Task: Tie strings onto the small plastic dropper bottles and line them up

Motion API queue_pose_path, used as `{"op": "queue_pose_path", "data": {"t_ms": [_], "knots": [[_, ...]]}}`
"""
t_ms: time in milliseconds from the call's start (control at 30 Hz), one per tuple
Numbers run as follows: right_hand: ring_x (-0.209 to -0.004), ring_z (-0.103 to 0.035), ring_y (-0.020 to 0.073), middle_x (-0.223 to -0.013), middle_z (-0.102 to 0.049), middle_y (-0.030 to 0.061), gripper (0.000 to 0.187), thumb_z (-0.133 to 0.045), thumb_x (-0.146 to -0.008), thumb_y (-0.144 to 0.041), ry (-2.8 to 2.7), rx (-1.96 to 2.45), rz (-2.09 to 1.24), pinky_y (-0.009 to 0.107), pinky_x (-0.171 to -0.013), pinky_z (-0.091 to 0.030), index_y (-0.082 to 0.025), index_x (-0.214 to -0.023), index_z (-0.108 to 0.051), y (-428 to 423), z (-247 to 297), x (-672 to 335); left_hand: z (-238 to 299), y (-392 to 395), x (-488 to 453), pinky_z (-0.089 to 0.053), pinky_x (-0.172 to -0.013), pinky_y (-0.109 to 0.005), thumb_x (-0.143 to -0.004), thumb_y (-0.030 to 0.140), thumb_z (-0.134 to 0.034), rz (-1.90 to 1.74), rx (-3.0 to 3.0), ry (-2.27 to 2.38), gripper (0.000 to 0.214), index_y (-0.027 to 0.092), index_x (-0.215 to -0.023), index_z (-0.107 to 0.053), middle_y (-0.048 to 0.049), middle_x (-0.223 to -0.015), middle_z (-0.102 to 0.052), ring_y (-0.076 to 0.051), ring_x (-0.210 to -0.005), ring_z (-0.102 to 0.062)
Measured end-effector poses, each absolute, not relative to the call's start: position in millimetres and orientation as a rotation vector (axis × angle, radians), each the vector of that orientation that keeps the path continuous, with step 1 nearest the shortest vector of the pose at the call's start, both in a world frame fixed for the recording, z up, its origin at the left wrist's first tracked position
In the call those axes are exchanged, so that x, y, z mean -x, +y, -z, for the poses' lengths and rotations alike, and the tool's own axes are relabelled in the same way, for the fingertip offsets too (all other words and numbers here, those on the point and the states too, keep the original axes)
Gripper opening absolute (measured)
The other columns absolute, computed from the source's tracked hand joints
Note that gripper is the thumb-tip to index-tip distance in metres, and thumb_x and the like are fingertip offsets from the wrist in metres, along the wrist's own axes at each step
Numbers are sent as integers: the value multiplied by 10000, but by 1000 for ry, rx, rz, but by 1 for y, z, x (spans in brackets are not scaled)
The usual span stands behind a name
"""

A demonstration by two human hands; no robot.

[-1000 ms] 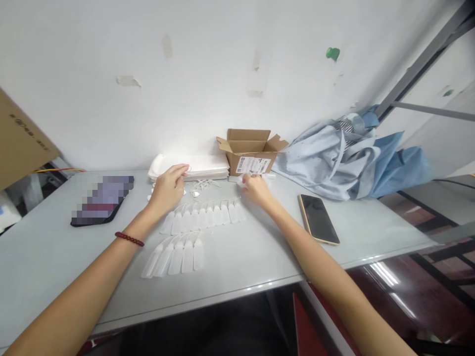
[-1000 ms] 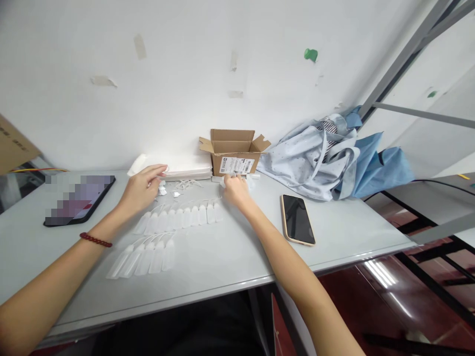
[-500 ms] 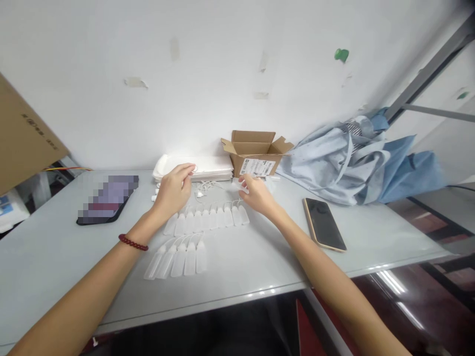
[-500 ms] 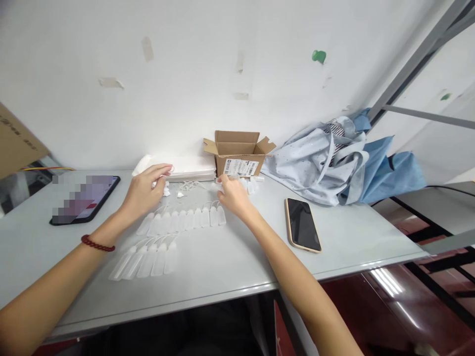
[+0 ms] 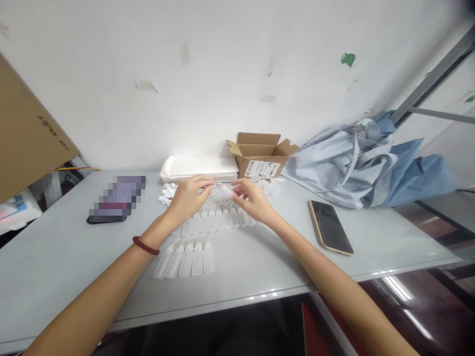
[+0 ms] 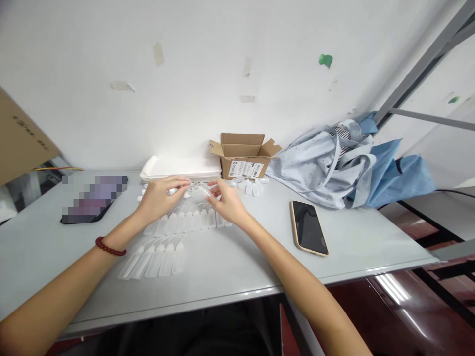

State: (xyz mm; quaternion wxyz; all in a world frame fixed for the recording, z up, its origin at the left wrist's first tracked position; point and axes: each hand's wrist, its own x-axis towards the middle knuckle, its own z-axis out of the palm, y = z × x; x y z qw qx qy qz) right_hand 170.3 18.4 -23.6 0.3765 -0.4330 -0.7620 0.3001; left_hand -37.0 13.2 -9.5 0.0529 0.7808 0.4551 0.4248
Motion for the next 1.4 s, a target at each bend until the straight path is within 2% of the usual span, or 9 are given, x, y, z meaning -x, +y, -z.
{"op": "queue_pose_path", "data": {"t_ms": [133,267,467,667,900,1167,1233,1333,1400], "knots": [[-790,-596,143,-893,-609,33,293,-612,-798,-257,-1836,964,-1012,316,-741,-486,-186,-1064,-512,11,24,-162,9,5,29,-545,-783,-308,-816,151,-543,-1334,-2339,1335,182,188,-802,-721,-41,-935,-743,-191,-868,-689],[-770,-602,137,-915,-600,41,327,-609,-799,-229,-1787,935,-1137,335,-756,-501,-171,-1104,-506,8,26,-157,8,-3,24,-543,-744,-290,-788,131,-577,-1372,-2166,1408,128,183,-828,-687,-21,-860,-735,-165,-768,-684],[-776,-596,151,-959,-614,77,393,-581,-817,-195,-1897,1013,-974,360,-785,-493,-146,-1203,-525,3,23,-156,8,-11,21,-549,-738,-280,-799,165,-589,-1420,-2090,1424,97,190,-862,-659,-9,-882,-728,-147,-725,-676],[-735,-594,137,-910,-611,46,437,-540,-836,-175,-1968,975,-910,323,-750,-481,-160,-1271,-508,1,21,-157,10,-14,18,-543,-727,-276,-821,141,-578,-1462,-2302,1398,130,199,-898,-665,2,-874,-733,-143,-709,-680],[-764,-600,148,-841,-626,30,347,-553,-823,-172,-1919,980,-911,309,-750,-482,-161,-1169,-568,3,23,-158,12,-16,19,-548,-721,-272,-853,101,-522,-1528,-2558,1295,215,197,-963,-679,-16,-924,-750,-159,-784,-705],[-731,-626,144,-838,-638,35,251,-585,-806,-208,-1664,965,-1190,318,-728,-526,-154,-1050,-559,4,20,-156,9,-20,17,-546,-738,-301,-887,150,-494,-1485,-2514,1299,187,201,-964,-657,-35,-944,-729,-165,-814,-686],[-738,-634,143,-844,-636,34,240,-604,-790,-206,-1610,970,-1244,320,-736,-538,-157,-1021,-559,3,19,-155,8,-20,17,-543,-798,-338,-884,216,-547,-1442,-2519,1300,184,189,-1047,-627,-71,-1060,-692,-193,-927,-663],[-718,-649,143,-858,-622,30,229,-622,-778,-203,-1543,1003,-1308,332,-738,-550,-158,-992,-554,-1,16,-153,5,-21,20,-497,-924,-412,-841,314,-643,-1245,-2621,1225,370,171,-1173,-563,-117,-1204,-614,-252,-1128,-568],[-708,-659,143,-870,-615,29,209,-618,-783,-205,-1510,1006,-1362,338,-745,-552,-158,-975,-548,-5,14,-151,3,-22,22,-478,-942,-432,-832,318,-657,-1119,-2690,1161,379,165,-1166,-562,-122,-1202,-604,-263,-1136,-542]]}}
